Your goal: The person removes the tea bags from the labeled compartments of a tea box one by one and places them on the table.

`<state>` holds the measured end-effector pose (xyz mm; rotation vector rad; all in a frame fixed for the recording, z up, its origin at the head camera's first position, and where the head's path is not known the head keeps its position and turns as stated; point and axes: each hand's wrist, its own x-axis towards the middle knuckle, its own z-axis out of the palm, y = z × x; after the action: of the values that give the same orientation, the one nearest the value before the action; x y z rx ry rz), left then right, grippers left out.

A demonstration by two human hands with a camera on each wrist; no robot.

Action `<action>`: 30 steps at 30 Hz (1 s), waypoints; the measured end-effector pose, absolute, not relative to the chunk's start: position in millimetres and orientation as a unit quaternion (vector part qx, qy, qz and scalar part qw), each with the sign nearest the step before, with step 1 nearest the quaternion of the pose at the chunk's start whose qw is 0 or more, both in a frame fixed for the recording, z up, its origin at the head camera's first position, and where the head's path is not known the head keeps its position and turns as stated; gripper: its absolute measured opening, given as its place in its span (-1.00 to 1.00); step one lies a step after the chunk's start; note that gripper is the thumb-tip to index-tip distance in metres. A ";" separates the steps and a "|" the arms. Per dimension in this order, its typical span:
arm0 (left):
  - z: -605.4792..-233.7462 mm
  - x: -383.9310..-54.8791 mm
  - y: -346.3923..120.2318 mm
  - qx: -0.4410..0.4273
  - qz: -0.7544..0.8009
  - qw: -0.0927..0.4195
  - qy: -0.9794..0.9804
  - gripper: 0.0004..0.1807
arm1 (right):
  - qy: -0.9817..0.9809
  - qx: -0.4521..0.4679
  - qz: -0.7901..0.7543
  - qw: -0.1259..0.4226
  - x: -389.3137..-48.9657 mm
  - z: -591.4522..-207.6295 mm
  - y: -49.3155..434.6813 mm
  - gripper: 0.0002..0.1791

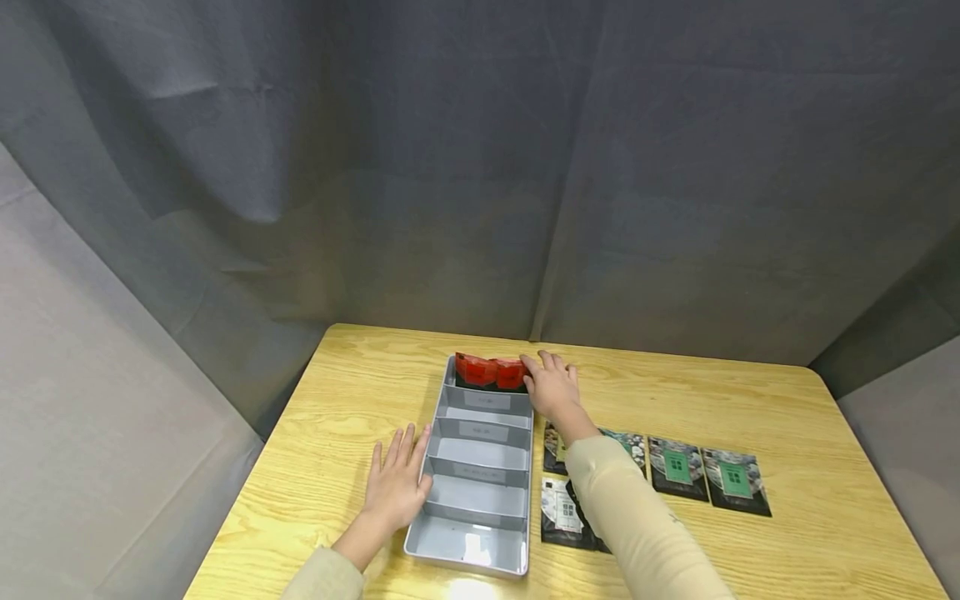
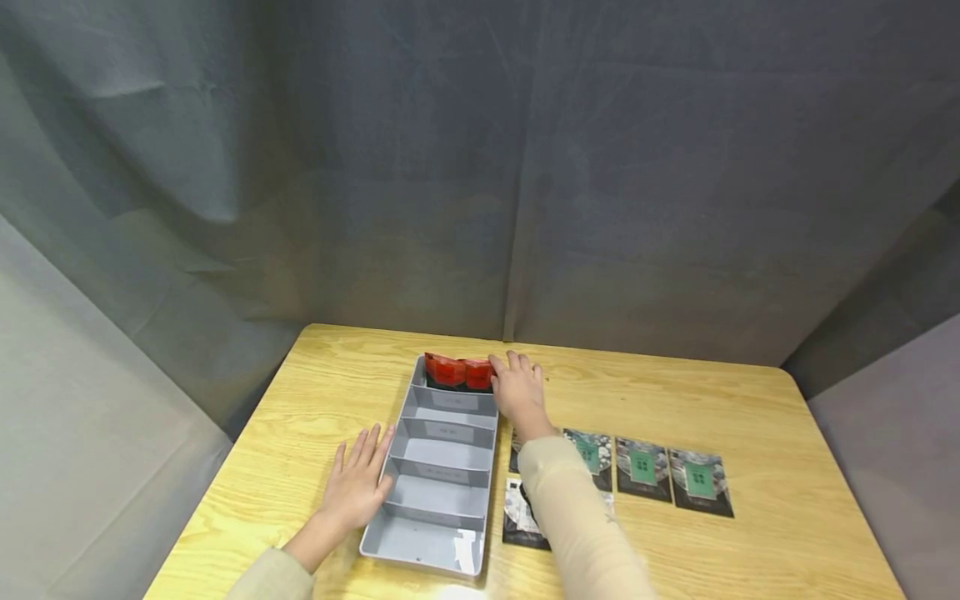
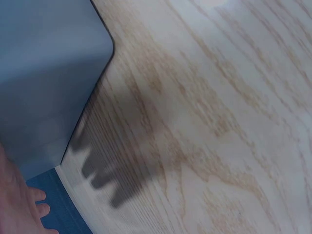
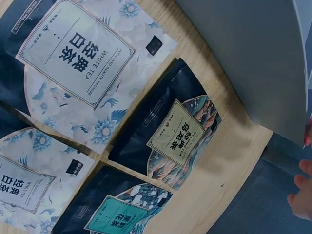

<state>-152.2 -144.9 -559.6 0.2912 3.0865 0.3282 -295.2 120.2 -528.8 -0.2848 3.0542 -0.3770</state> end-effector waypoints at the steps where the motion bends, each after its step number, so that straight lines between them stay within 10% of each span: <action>1: -559.8 -152.1 -144.8 0.094 0.107 0.011 0.990 -0.26 | 0.988 -0.093 -0.120 0.021 -295.2 -529.0 120.0 -0.51; 14: -561.4 -151.8 -145.4 0.093 0.113 0.012 0.989 -0.25 | 0.980 -0.123 -0.111 -0.111 -288.4 -534.4 116.1 -0.82; 30: -562.0 -152.6 -144.7 0.095 0.121 0.007 0.988 -0.27 | 0.972 -0.101 -0.160 -0.142 -287.9 -535.8 114.8 -0.81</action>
<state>-152.6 -144.7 -562.0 0.2982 3.0907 0.3779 -287.9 114.8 -535.8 -0.3482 3.3635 -0.5541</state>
